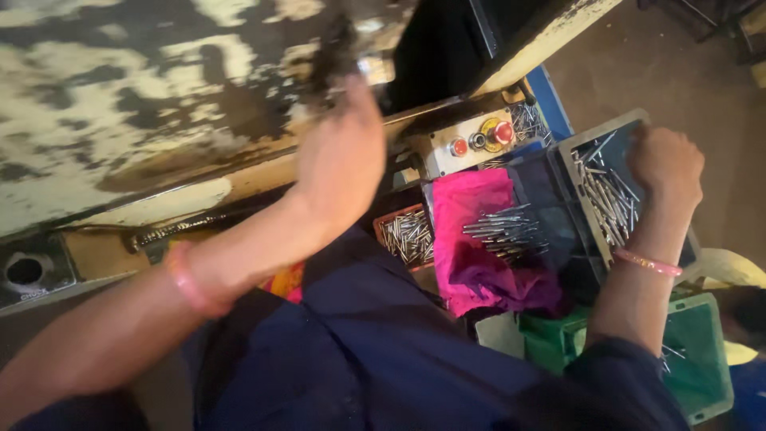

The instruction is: The person repeatedly inserts metal rods into a machine, aligns a plastic-wrapped cardboard panel, and secures it with metal fasteners. The person handles the panel and fasteners by hand, repeatedly adjusting the panel position and inserting fasteners into the machine.

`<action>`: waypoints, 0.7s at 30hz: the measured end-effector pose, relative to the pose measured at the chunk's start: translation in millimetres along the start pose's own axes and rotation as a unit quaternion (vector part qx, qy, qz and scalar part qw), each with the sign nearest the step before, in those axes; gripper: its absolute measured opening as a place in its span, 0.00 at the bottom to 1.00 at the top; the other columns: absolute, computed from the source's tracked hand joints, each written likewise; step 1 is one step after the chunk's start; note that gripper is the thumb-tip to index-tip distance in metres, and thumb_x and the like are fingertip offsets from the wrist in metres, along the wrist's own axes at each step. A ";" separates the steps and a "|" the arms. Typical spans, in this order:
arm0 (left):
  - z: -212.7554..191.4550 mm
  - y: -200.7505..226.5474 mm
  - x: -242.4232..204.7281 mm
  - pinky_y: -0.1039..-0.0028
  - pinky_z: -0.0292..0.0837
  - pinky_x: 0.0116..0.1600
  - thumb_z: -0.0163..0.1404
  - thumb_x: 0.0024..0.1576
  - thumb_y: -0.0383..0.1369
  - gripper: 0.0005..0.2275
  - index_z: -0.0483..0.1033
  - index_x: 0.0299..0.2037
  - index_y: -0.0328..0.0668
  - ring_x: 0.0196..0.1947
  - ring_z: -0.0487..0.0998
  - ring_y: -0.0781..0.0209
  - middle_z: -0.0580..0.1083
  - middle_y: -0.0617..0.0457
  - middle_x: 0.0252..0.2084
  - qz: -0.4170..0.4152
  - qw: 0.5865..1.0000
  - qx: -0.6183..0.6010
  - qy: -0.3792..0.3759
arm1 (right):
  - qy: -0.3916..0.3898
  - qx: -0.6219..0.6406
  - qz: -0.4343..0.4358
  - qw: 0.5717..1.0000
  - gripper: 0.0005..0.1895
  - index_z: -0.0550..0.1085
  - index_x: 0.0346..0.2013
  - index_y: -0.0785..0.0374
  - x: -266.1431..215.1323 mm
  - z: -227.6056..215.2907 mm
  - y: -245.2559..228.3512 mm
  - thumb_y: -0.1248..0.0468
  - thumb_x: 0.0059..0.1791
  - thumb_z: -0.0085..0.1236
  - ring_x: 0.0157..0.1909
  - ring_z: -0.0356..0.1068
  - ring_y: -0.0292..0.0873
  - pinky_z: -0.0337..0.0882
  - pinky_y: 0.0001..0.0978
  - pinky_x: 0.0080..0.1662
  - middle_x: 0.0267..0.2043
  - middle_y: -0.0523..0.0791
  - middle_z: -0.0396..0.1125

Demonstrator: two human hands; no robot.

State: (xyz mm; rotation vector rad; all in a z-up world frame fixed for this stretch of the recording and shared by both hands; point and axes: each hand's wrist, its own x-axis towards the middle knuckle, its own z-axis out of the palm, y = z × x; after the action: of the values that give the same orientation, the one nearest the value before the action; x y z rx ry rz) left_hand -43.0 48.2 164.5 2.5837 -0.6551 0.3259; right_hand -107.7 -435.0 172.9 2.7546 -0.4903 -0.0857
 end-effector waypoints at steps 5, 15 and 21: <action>5.5 -11.0 5.2 0.63 0.77 0.22 0.46 0.57 0.23 0.17 0.64 0.55 0.19 0.21 0.81 0.50 0.78 0.42 0.26 0.033 0.998 -0.040 0.027 | -0.020 0.247 -0.130 0.960 0.21 0.75 0.60 0.57 -51.6 -37.2 -112.8 0.64 0.51 0.53 0.52 0.75 0.56 0.72 0.47 0.52 0.51 0.53 0.75; 4.4 -19.4 10.0 0.62 0.81 0.29 0.46 0.58 0.25 0.16 0.63 0.55 0.25 0.29 0.84 0.44 0.79 0.37 0.35 0.062 0.991 -0.116 0.005 | -0.273 0.124 -0.192 0.934 0.44 0.55 0.71 0.58 -126.4 -53.5 -315.2 0.62 0.42 0.59 0.44 0.74 0.62 0.72 0.53 0.45 0.40 0.59 0.74; 14.2 -19.9 13.5 0.62 0.80 0.29 0.48 0.55 0.27 0.18 0.63 0.54 0.27 0.29 0.84 0.45 0.79 0.39 0.33 0.067 0.989 -0.130 0.021 | -0.219 0.133 -0.196 0.947 0.34 0.64 0.63 0.59 -130.1 -22.8 -326.8 0.61 0.42 0.58 0.46 0.74 0.62 0.73 0.53 0.46 0.44 0.58 0.73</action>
State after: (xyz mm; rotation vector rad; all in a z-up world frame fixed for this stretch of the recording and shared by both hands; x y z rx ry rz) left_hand -19.8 51.8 149.2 2.2852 -0.8017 0.3136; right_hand -121.1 -94.4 82.9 3.0621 -0.0460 -0.7952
